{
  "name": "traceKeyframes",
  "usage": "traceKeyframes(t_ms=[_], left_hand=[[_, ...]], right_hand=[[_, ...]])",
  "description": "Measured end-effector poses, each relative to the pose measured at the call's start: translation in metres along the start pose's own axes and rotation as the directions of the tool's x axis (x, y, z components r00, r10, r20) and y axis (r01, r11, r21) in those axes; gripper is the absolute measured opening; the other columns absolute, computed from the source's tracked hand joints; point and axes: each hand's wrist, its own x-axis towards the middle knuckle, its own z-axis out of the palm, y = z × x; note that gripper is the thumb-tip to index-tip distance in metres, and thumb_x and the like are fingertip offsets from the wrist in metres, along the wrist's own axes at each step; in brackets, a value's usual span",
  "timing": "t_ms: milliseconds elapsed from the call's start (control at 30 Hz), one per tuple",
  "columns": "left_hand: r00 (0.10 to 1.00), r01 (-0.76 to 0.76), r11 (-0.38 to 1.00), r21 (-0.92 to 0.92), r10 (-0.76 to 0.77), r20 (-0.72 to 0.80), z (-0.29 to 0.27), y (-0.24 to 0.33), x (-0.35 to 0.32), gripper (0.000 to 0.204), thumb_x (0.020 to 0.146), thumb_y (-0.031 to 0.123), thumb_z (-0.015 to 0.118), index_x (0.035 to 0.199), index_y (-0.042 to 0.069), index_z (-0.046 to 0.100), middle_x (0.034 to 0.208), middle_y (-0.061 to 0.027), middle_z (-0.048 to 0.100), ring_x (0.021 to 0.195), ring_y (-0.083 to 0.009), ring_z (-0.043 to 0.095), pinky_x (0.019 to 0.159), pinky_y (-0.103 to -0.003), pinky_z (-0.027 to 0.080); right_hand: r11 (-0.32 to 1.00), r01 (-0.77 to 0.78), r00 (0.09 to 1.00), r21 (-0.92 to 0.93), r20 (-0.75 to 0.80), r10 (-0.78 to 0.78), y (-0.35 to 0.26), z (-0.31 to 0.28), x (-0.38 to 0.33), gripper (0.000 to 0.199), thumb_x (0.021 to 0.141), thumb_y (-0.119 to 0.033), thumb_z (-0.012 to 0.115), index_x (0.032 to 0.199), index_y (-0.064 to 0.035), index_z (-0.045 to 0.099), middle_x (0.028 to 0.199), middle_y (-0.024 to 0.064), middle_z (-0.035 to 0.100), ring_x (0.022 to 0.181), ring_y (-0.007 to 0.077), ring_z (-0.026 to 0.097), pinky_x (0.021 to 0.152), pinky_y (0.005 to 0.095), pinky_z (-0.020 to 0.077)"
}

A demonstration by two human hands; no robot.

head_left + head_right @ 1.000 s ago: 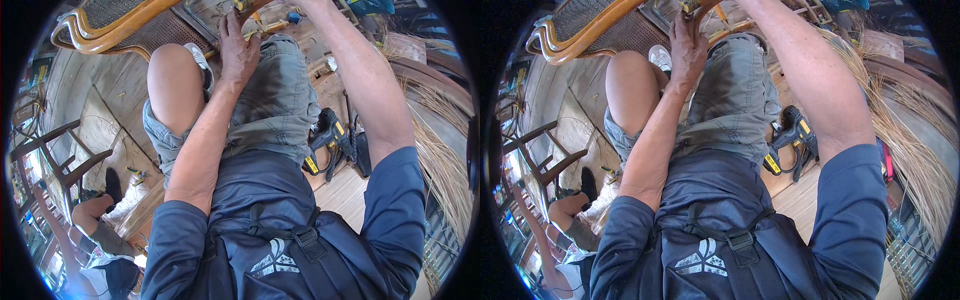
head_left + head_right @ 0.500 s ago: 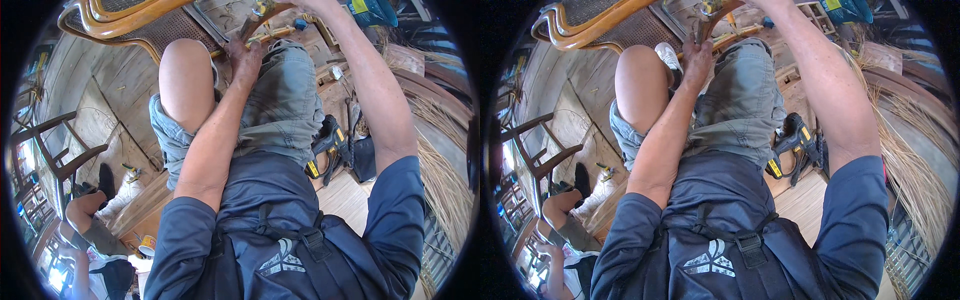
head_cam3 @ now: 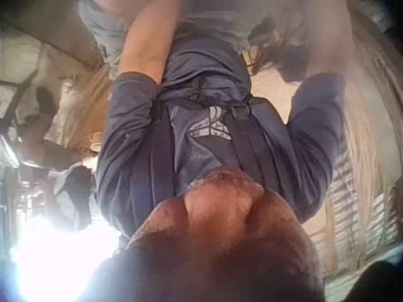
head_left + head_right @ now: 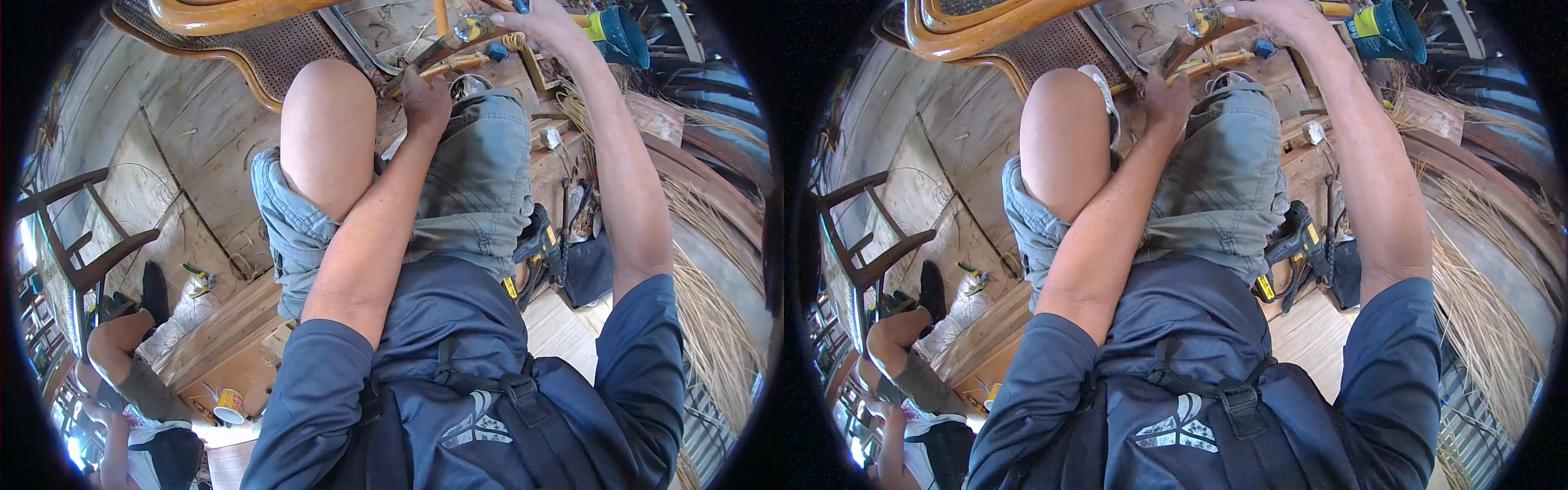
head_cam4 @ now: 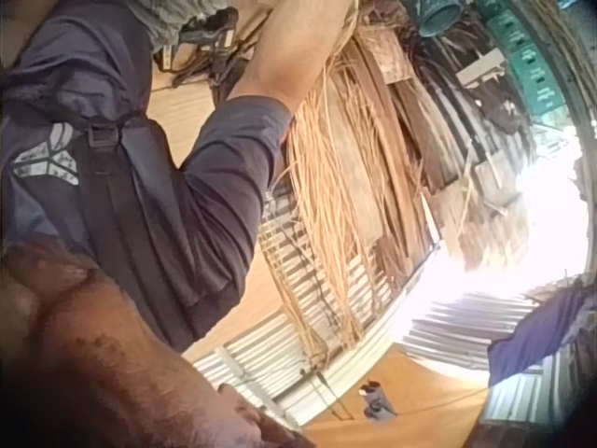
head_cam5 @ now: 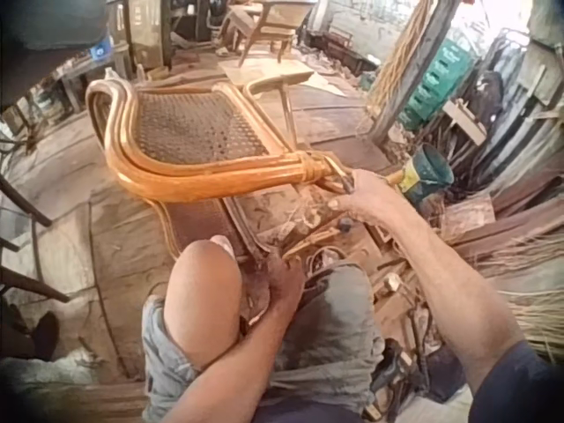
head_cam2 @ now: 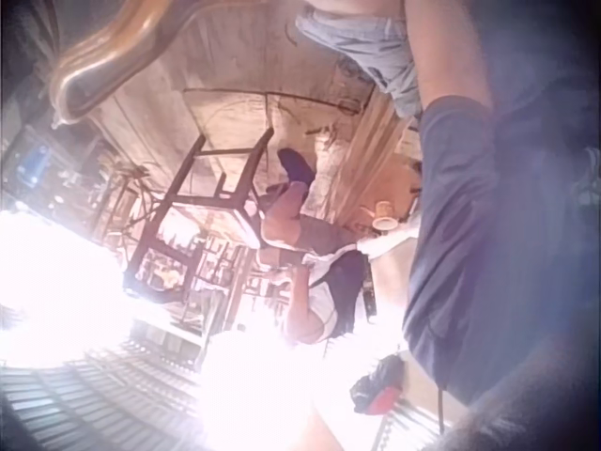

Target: The person repairs a rattan chair by hammering a wooden wedge into a joint on the chair's frame. They use a hammer to drive the wedge in and a power drill to secure it. The person also uses a chisel to adjust the fit of the wedge.

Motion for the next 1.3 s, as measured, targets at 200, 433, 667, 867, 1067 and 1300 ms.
traceKeyframes(t_ms=[200,433,667,867,1067,1300], left_hand=[[0.933,0.328,0.744,0.582,-0.35,-0.078,-0.033,-0.091,-0.033,0.04,0.085,0.02,0.055,0.117,-0.002,0.05,0.121,-0.023,0.054,0.111,-0.038,0.054,0.093,-0.047,0.044],[0.684,0.034,0.354,0.935,-0.69,0.236,-0.078,-0.06,-0.072,0.035,0.088,0.025,0.05,0.108,-0.003,0.058,0.114,-0.0253,0.058,0.108,-0.0386,0.056,0.092,-0.045,0.045],[0.537,-0.189,0.286,0.94,-0.771,0.342,-0.079,-0.111,-0.092,0.036,0.089,0.027,0.049,0.108,-0.002,0.059,0.11,-0.0257,0.059,0.106,-0.0389,0.057,0.09,-0.045,0.045],[0.551,-0.166,0.3,0.939,-0.762,0.341,-0.067,-0.128,-0.07,0.038,0.089,0.029,0.049,0.108,-0.002,0.059,0.108,-0.026,0.06,0.104,-0.0391,0.058,0.088,-0.045,0.046],[0.539,-0.267,0.278,0.923,-0.751,0.382,-0.055,-0.138,-0.064,0.039,0.09,0.031,0.048,0.108,-0.002,0.059,0.105,-0.0263,0.061,0.101,-0.0394,0.059,0.086,-0.045,0.046],[0.505,-0.362,0.221,0.905,-0.77,0.39,-0.091,-0.144,-0.071,0.041,0.09,0.033,0.047,0.108,-0.002,0.06,0.102,-0.0266,0.062,0.099,-0.0397,0.06,0.084,-0.046,0.047]], right_hand=[[0.981,-0.177,0.984,0.078,-0.005,0.178,-0.034,0.001,-0.01,0.037,0.074,-0.011,0.068,0.109,-0.0033,0.059,0.066,0.0008,0.054,0.054,0.0106,0.048,0.05,0.0275,0.0395],[0.974,-0.197,0.971,0.112,-0.118,0.21,-0.028,0.007,-0.016,0.046,0.073,-0.007,0.068,0.117,-0.0028,0.055,0.066,-0.0011,0.053,0.049,0.0092,0.044,0.046,0.0255,0.0369],[0.922,0.144,0.97,0.359,-0.235,-0.059,0.02,0.026,-0.007,0.046,0.074,-0.009,0.072,0.115,0.0016,0.052,0.078,-0.0013,0.055,0.063,0.0089,0.049,0.055,0.023,0.0409],[0.919,-0.209,0.897,0.335,-0.308,0.317,0.01,0.015,-0.033,0.033,0.075,-0.019,0.074,0.096,0.0006,0.056,0.074,0.0013,0.054,0.067,0.0105,0.052,0.06,0.0262,0.0424],[0.881,-0.313,0.751,0.354,-0.476,0.458,0.134,0.005,-0.128,0.044,0.08,-0.04,0.067,0.089,0.0019,0.058,0.066,0.0094,0.053,0.063,0.0183,0.049,0.063,0.0339,0.0437],[0.871,-0.491,0.797,-0.003,-0.405,0.447,0.236,0.083,-0.269,0.039,0.08,-0.036,0.066,0.099,-0.0021,0.062,0.09,0.0192,0.063,0.085,0.0362,0.061,0.075,0.041,0.0478]])
